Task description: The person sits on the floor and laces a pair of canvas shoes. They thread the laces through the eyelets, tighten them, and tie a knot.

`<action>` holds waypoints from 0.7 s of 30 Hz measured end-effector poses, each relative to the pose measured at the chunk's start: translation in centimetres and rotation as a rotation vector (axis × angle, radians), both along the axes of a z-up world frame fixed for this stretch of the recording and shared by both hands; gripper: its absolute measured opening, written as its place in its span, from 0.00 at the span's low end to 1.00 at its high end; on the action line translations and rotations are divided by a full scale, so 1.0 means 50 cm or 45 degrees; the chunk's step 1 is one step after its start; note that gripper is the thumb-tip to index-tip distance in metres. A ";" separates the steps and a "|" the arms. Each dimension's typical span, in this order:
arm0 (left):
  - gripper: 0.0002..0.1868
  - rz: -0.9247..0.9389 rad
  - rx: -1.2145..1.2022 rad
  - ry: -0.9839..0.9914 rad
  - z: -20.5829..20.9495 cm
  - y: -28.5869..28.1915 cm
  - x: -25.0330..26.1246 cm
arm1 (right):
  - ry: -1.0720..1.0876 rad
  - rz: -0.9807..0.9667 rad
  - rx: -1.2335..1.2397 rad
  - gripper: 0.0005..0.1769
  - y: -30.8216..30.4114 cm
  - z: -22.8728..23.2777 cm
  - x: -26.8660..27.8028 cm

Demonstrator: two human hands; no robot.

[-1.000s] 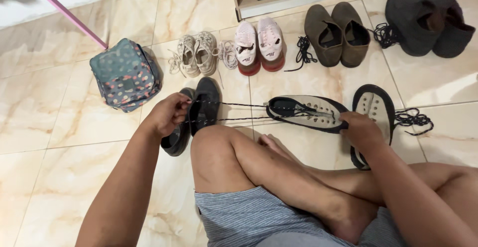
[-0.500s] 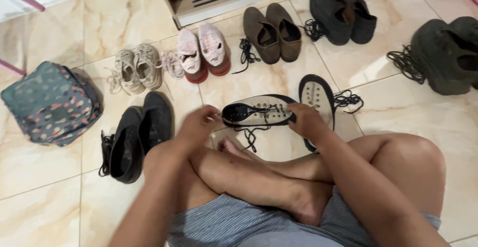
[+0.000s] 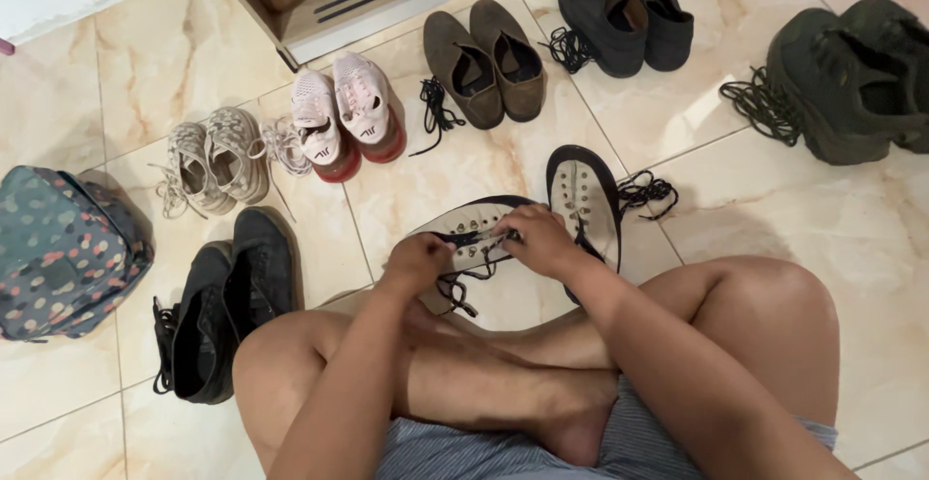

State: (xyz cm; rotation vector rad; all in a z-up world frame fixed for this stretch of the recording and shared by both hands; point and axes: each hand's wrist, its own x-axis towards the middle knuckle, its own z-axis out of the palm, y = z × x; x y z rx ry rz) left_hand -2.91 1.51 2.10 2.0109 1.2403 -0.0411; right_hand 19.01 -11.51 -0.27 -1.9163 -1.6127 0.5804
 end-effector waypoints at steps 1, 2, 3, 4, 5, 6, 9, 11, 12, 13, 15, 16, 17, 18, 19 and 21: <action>0.19 0.052 -0.025 -0.017 -0.003 0.005 -0.004 | 0.007 -0.009 -0.007 0.09 0.003 -0.004 0.003; 0.19 0.052 -0.024 -0.076 -0.004 0.008 -0.008 | 0.094 -0.065 -0.041 0.09 0.006 -0.008 0.005; 0.18 0.054 -0.023 -0.140 -0.002 0.009 -0.010 | 0.177 -0.120 -0.074 0.09 0.008 -0.011 0.009; 0.17 0.055 -0.022 -0.204 0.002 0.006 -0.011 | 0.260 -0.175 -0.108 0.09 0.010 -0.013 0.012; 0.16 0.103 -0.076 -0.274 0.009 0.001 -0.010 | 0.343 -0.197 -0.051 0.09 0.013 -0.012 0.019; 0.15 0.150 -0.129 -0.344 0.017 -0.009 -0.011 | 0.426 -0.220 0.007 0.09 0.014 -0.008 0.028; 0.11 0.141 -0.227 -0.492 0.051 -0.045 -0.004 | 0.888 -0.254 0.082 0.09 0.012 0.019 0.057; 0.10 0.049 -0.204 -0.541 0.082 -0.071 -0.003 | 1.084 -0.252 0.090 0.10 0.003 0.055 0.074; 0.09 -0.018 -0.160 -0.551 0.100 -0.082 -0.003 | 1.090 -0.247 0.090 0.12 -0.004 0.079 0.082; 0.09 -0.085 -0.116 -0.559 0.118 -0.091 -0.001 | 1.096 -0.243 0.090 0.15 -0.011 0.104 0.087; 0.09 -0.077 -0.086 -0.536 0.154 -0.105 0.003 | 1.199 -0.125 0.075 0.14 -0.024 0.155 0.086; 0.10 -0.072 -0.072 -0.525 0.171 -0.112 0.005 | 1.250 -0.066 0.067 0.14 -0.031 0.182 0.082; 0.16 -0.076 -0.056 -0.469 0.188 -0.117 0.004 | 1.128 -0.030 -0.012 0.13 -0.039 0.207 0.072; 0.24 -0.079 -0.041 -0.413 0.203 -0.122 0.003 | 1.005 0.005 -0.090 0.13 -0.045 0.228 0.053; 0.33 -0.085 -0.024 -0.358 0.213 -0.126 0.003 | 0.880 0.038 -0.164 0.14 -0.046 0.245 0.028; 0.27 -0.190 -0.149 -0.677 0.219 -0.133 0.005 | 0.947 0.223 -0.153 0.12 -0.047 0.268 -0.022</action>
